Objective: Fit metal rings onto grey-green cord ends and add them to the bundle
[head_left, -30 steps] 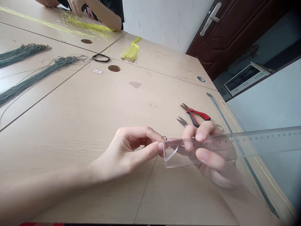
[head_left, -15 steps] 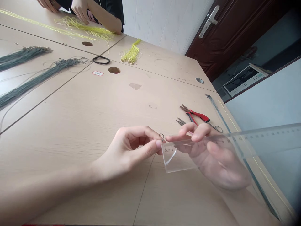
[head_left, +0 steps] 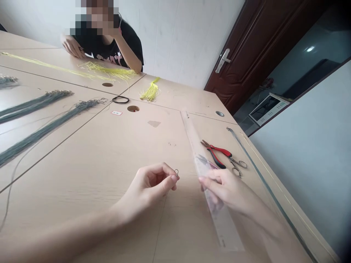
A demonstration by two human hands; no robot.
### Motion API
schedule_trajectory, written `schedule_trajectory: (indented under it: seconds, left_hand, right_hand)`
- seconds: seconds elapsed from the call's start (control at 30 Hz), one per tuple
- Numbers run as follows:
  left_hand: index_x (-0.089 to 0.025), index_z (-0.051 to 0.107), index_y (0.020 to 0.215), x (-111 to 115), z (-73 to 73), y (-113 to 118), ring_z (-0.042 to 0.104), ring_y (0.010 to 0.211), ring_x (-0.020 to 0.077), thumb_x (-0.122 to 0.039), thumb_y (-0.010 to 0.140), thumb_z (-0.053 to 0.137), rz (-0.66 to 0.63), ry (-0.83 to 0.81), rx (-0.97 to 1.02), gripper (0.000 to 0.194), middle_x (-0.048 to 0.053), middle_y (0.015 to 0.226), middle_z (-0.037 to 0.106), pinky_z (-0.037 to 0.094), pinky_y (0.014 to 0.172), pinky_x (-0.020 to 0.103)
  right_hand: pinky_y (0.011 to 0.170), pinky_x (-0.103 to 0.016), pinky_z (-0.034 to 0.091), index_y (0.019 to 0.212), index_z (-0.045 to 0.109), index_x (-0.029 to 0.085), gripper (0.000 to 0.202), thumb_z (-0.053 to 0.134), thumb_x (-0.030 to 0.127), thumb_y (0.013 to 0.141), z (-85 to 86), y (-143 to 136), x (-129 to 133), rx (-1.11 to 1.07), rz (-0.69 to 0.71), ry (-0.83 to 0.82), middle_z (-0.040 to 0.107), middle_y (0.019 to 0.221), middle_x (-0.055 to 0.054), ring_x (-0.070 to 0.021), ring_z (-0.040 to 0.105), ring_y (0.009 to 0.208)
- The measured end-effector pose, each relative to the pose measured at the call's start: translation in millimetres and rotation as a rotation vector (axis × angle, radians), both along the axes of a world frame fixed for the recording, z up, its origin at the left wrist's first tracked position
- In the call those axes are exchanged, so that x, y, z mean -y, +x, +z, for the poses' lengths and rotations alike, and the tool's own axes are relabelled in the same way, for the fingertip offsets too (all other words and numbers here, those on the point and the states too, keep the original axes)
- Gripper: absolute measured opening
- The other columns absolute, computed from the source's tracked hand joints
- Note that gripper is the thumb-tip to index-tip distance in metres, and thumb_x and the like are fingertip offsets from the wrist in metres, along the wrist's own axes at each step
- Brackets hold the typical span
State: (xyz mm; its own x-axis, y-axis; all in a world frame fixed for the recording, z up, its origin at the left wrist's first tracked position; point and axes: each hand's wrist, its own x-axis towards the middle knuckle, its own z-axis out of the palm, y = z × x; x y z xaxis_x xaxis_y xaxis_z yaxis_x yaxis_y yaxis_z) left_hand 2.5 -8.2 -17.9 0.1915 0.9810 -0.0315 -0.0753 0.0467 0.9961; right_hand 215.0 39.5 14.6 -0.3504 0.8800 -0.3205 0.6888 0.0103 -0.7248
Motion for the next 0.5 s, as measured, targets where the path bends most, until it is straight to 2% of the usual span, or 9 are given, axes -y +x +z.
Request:
schedule_trajectory:
  seconds: [0.13, 0.27, 0.4, 0.5]
  left_hand:
    - [-0.016, 0.054, 0.069, 0.1, -1.5, 0.5, 0.044, 0.060, 0.0110, -0.037, 0.086, 0.055, -0.027, 0.005, -0.040, 0.027, -0.001, 0.065, 0.052, 0.035, 0.057, 0.023]
    - [-0.017, 0.053, 0.069, -0.3, -3.1, 0.8, 0.042, 0.059, 0.0110, -0.038, 0.086, 0.054, -0.030, 0.012, -0.056, 0.028, -0.002, 0.064, 0.050, 0.032, 0.056, 0.023]
    - [-0.016, 0.052, 0.069, 0.2, -2.8, 1.2, 0.041, 0.059, 0.0104, -0.036, 0.086, 0.054, -0.039, 0.013, -0.038, 0.027, -0.002, 0.064, 0.049, 0.032, 0.056, 0.023]
    - [-0.016, 0.051, 0.070, 3.4, -2.3, 1.7, 0.039, 0.059, 0.0099, -0.033, 0.086, 0.052, -0.082, 0.024, -0.041, 0.023, -0.003, 0.064, 0.047, 0.032, 0.056, 0.023]
  right_hand:
    - [0.041, -0.023, 0.038, 0.062, 0.046, 0.019, 0.035, 0.044, 0.040, 0.089, -19.7, -12.0, 7.1, 0.073, 0.040, -0.052, 0.056, 0.047, 0.000, -0.0151, 0.055, 0.042]
    - [0.033, -0.024, 0.031, 0.061, 0.043, 0.021, 0.037, 0.040, 0.043, 0.090, -30.2, -18.2, 8.7, 0.127, 0.017, -0.065, 0.052, 0.043, 0.001, -0.0150, 0.048, 0.032]
    - [0.040, -0.025, 0.022, 0.053, 0.035, 0.021, 0.047, 0.053, 0.052, 0.083, -17.1, -7.4, 4.5, 0.163, -0.091, 0.140, 0.041, 0.047, 0.002, -0.0128, 0.041, 0.041]
    - [0.044, -0.024, 0.027, 0.059, 0.038, 0.021, 0.044, 0.050, 0.053, 0.086, -1.1, -1.5, 7.5, 0.089, -0.108, 0.177, 0.036, 0.051, 0.004, -0.0114, 0.039, 0.045]
